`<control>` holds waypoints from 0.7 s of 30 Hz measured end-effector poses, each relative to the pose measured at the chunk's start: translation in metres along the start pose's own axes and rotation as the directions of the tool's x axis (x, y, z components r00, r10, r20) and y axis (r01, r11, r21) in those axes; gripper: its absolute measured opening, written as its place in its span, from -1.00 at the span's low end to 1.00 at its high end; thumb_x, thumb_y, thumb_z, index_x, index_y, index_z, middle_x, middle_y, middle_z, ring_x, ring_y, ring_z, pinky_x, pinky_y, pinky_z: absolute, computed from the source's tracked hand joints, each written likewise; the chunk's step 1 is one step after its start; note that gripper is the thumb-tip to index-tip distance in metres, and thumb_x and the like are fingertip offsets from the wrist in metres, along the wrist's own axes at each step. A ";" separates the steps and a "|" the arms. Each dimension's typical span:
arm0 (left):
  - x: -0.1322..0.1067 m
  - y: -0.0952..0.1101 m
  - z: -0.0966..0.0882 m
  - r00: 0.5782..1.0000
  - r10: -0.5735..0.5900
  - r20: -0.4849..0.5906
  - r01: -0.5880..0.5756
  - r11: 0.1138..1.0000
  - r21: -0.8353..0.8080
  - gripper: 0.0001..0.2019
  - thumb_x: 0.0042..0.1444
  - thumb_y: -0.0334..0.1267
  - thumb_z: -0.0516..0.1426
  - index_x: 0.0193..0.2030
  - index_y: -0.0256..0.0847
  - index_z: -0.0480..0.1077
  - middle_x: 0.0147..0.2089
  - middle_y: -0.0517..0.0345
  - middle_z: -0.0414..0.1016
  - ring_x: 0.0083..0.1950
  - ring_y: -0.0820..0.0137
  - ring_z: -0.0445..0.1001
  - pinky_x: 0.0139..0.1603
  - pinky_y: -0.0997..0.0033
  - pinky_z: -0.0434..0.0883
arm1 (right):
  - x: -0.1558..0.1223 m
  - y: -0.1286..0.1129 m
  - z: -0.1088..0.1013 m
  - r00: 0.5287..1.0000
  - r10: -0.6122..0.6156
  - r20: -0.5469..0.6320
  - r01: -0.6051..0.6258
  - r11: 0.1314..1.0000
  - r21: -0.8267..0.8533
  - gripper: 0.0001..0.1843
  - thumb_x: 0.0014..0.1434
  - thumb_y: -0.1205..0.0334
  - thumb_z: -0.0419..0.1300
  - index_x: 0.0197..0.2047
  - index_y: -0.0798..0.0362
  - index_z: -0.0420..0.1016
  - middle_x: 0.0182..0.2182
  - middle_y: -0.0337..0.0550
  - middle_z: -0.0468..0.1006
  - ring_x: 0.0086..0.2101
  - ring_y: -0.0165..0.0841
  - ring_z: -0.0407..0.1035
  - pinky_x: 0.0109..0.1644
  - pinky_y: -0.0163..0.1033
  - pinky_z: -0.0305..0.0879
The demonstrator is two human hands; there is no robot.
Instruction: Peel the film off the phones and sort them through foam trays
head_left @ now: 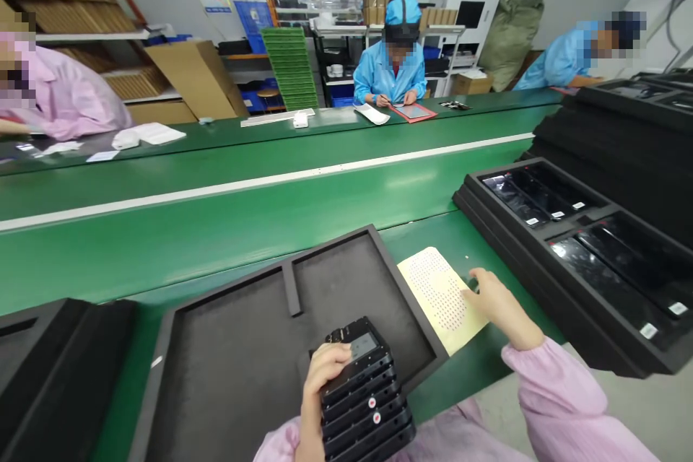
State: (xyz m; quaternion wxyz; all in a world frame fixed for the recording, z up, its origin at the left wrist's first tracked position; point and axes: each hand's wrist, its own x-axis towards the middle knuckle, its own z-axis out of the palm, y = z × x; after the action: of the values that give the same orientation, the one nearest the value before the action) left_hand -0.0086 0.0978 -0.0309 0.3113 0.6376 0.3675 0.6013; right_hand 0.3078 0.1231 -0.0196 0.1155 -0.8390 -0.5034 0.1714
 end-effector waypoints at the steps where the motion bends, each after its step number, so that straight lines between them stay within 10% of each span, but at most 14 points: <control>1: -0.001 -0.002 0.002 0.999 -0.001 -0.043 0.001 1.000 -0.004 -0.49 -0.20 0.08 0.29 -0.15 -0.11 0.29 -0.19 0.06 0.44 -0.17 0.16 0.47 -0.13 0.02 0.43 | -0.002 0.000 0.004 1.000 0.005 0.022 -0.005 1.000 0.007 -0.79 0.27 0.21 0.17 -0.07 0.13 0.36 -0.20 -0.12 0.41 -0.26 -0.31 0.36 -0.17 -0.13 0.36; 8: -0.002 -0.007 0.007 0.996 -0.008 -0.088 0.004 0.999 -0.040 -0.68 0.05 0.05 0.14 -0.19 -0.12 0.29 -0.23 0.08 0.44 -0.17 0.21 0.47 -0.11 0.06 0.41 | 0.006 -0.005 0.000 0.979 -0.130 0.155 0.104 0.981 0.166 -0.72 0.30 0.29 0.13 0.07 0.11 0.30 -0.35 -0.24 0.45 -0.41 -0.39 0.39 -0.27 -0.22 0.38; 21: -0.001 -0.017 0.004 0.998 0.034 -0.048 -0.037 0.997 -0.069 -0.91 0.18 -0.20 0.07 -0.22 -0.12 0.31 -0.25 0.12 0.45 -0.22 0.29 0.48 -0.15 0.17 0.42 | 0.020 0.005 0.006 0.978 -0.203 0.053 0.189 0.963 0.192 -0.78 0.32 0.14 0.12 -0.23 0.14 0.42 -0.45 -0.27 0.44 -0.46 -0.42 0.38 -0.32 -0.26 0.38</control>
State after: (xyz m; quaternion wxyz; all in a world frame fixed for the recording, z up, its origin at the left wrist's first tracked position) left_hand -0.0067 0.1065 -0.0462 0.3138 0.6186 0.3419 0.6340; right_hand 0.3184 0.1387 -0.0306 0.1912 -0.7638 -0.5697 0.2355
